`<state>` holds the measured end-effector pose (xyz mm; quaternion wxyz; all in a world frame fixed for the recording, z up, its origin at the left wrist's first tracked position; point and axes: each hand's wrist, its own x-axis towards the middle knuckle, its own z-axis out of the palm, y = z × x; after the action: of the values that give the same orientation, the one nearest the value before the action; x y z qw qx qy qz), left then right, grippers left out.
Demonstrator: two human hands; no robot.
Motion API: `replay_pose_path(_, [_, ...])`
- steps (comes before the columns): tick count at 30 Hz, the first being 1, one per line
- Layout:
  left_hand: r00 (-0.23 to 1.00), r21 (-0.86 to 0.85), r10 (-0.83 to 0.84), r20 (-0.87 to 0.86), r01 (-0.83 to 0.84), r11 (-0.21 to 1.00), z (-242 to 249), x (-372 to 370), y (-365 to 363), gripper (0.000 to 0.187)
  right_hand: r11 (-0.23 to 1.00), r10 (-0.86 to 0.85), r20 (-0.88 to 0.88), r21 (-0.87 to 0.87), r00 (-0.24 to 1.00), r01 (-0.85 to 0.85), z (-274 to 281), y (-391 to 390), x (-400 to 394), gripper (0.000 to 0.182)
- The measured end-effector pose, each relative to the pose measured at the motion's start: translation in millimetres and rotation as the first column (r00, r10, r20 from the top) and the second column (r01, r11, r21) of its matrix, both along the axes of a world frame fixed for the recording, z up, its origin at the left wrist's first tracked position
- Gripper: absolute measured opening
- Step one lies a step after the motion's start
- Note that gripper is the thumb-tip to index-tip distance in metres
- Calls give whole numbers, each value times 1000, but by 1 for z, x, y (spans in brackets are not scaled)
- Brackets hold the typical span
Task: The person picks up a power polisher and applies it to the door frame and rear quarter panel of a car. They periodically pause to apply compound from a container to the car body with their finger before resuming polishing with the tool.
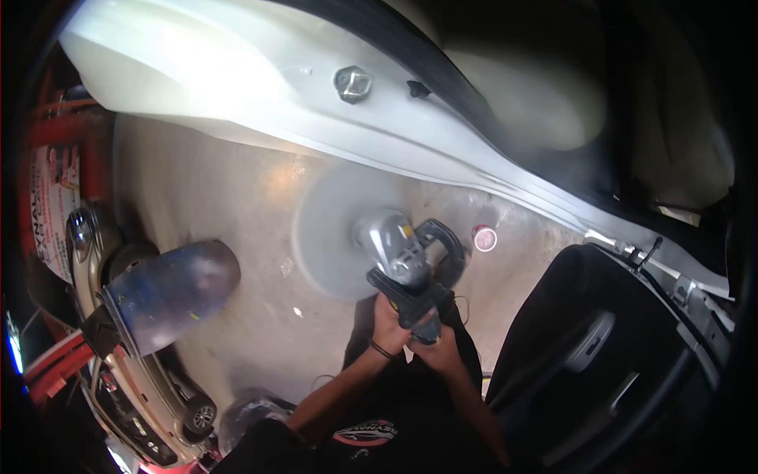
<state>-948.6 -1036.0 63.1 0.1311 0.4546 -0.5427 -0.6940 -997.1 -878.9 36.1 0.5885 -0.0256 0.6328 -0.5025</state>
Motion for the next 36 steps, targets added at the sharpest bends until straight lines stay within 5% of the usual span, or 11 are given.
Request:
replay_pose_path(5, [976, 270, -64, -208, 120, 955, -35, 24, 46, 79, 977, -189, -119, -119, 975, 175, 10, 25, 7, 25])
replay_pose_path(8, [973, 25, -92, -210, 100, 995, -32, -16, 40, 85, 978, -210, 31, 8, 977, 209, 1, 41, -2, 21])
replay_pose_path(10, [994, 106, -93, 64, 86, 991, -15, -51, 26, 83, 974, -226, 149, 2, 963, 229, -14, 39, -11, 18])
replay_pose_path(20, [982, 48, -100, 158, 93, 994, 27, -64, -12, 72, 979, -199, 204, -3, 959, 204, 22, -7, -39, 11])
replay_pose_path(24, [569, -118, -577, 586, 764, 634, 109, -21, -61, 72, 999, -48, 126, 8, 991, 47, 38, -19, -27, 13])
replay_pose_path(26, [97, 307, -906, 411, 921, 238, 194, -35, -85, 65, 985, -140, 131, -80, 981, 151, 36, -16, -24, 16])
replay_pose_path(28, [245, 96, -945, -218, 969, 229, 207, -13, -66, 56, 983, -168, 163, -48, 972, 178, 20, -6, -16, 17])
replay_pose_path(31, [211, 81, -842, -497, 977, 197, 182, 5, -20, 51, 965, -262, 236, 78, 936, 250, -7, 14, -17, 16])
replay_pose_path(33, [686, 576, -645, -335, 692, 436, 136, 13, -6, 47, 944, -316, 194, 161, 929, 287, -19, 22, -28, 17])
replay_pose_path(34, [664, 600, -746, -48, 617, 510, 99, 29, 3, 46, 938, -325, 160, 182, 932, 296, -29, 27, -32, 19])
replay_pose_path(36, [254, 410, -955, 153, 863, 295, 37, 89, 11, 41, 936, -333, 164, 177, 928, 305, -51, 38, -36, 18])
